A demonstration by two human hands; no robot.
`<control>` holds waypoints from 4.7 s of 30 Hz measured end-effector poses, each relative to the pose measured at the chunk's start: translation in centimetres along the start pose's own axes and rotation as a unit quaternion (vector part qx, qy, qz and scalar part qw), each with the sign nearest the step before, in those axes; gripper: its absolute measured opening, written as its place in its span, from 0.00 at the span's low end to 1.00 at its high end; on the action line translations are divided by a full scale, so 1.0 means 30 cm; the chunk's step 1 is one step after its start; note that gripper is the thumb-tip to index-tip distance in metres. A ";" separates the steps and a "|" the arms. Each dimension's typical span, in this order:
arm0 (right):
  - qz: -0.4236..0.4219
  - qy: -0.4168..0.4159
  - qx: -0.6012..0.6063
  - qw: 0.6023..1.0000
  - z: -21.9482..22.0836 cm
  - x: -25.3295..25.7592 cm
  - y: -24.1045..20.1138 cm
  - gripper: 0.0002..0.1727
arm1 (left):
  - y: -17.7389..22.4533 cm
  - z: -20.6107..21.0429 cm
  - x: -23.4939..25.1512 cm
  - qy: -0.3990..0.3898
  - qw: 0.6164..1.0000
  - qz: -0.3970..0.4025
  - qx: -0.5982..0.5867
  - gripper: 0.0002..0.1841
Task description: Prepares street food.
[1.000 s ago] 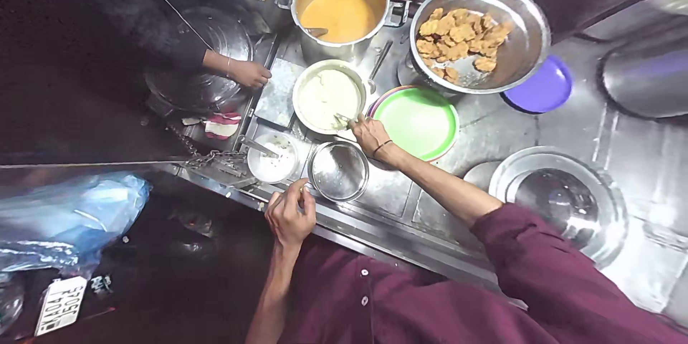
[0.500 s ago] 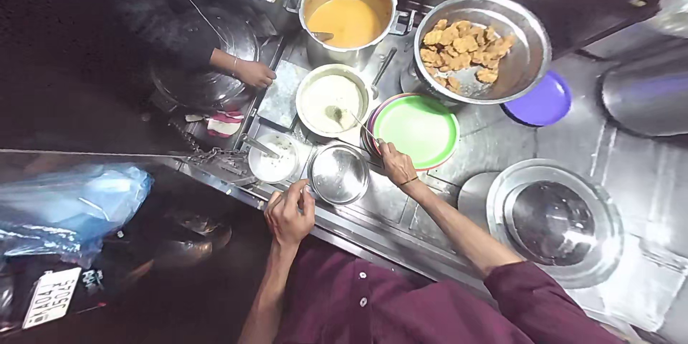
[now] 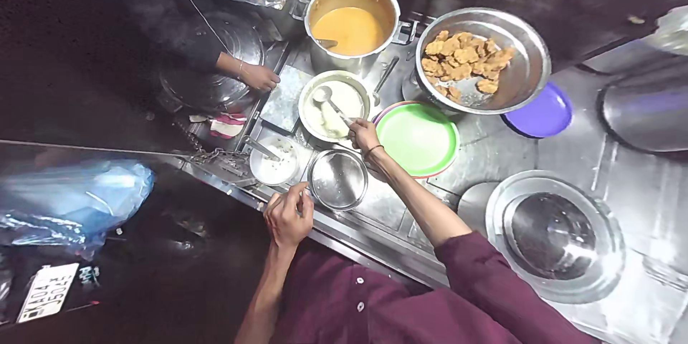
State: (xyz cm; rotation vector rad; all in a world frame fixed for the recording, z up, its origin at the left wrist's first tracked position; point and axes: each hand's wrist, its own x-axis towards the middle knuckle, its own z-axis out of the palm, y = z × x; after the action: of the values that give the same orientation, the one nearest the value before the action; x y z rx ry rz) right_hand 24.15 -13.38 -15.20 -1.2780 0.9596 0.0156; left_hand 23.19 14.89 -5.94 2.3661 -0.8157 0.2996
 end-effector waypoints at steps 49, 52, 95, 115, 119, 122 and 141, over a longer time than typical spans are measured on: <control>-0.054 0.037 0.128 0.990 -0.130 0.045 0.320 0.08 | -0.003 -0.001 -0.005 0.000 1.000 0.014 0.009 0.16; -0.069 0.025 0.142 0.987 -0.135 0.055 0.311 0.08 | -0.004 0.000 -0.001 0.001 1.000 0.014 0.014 0.16; 0.054 0.071 -0.117 0.989 0.092 0.127 0.016 0.22 | -0.006 0.000 0.002 0.008 1.000 0.009 -0.008 0.15; -0.057 0.029 0.093 0.994 -0.024 0.131 0.169 0.13 | -0.018 0.002 -0.002 0.012 1.000 0.008 -0.009 0.14; -0.076 0.023 0.110 0.991 -0.075 0.061 0.090 0.09 | -0.021 0.003 -0.004 0.008 1.000 0.005 -0.014 0.14; -0.072 0.019 0.091 0.993 -0.117 -0.022 -0.008 0.09 | -0.021 0.000 -0.002 0.012 1.000 0.001 -0.013 0.14; -0.068 -0.070 0.135 0.986 -0.061 -0.010 -0.385 0.11 | -0.030 0.007 -0.013 0.029 0.999 -0.008 -0.031 0.14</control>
State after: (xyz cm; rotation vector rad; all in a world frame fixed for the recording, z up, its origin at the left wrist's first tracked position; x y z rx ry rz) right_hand 28.68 -18.67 -5.82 -1.0736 0.7243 -0.1263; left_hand 23.46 15.51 -6.69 2.2942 -0.7680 0.3299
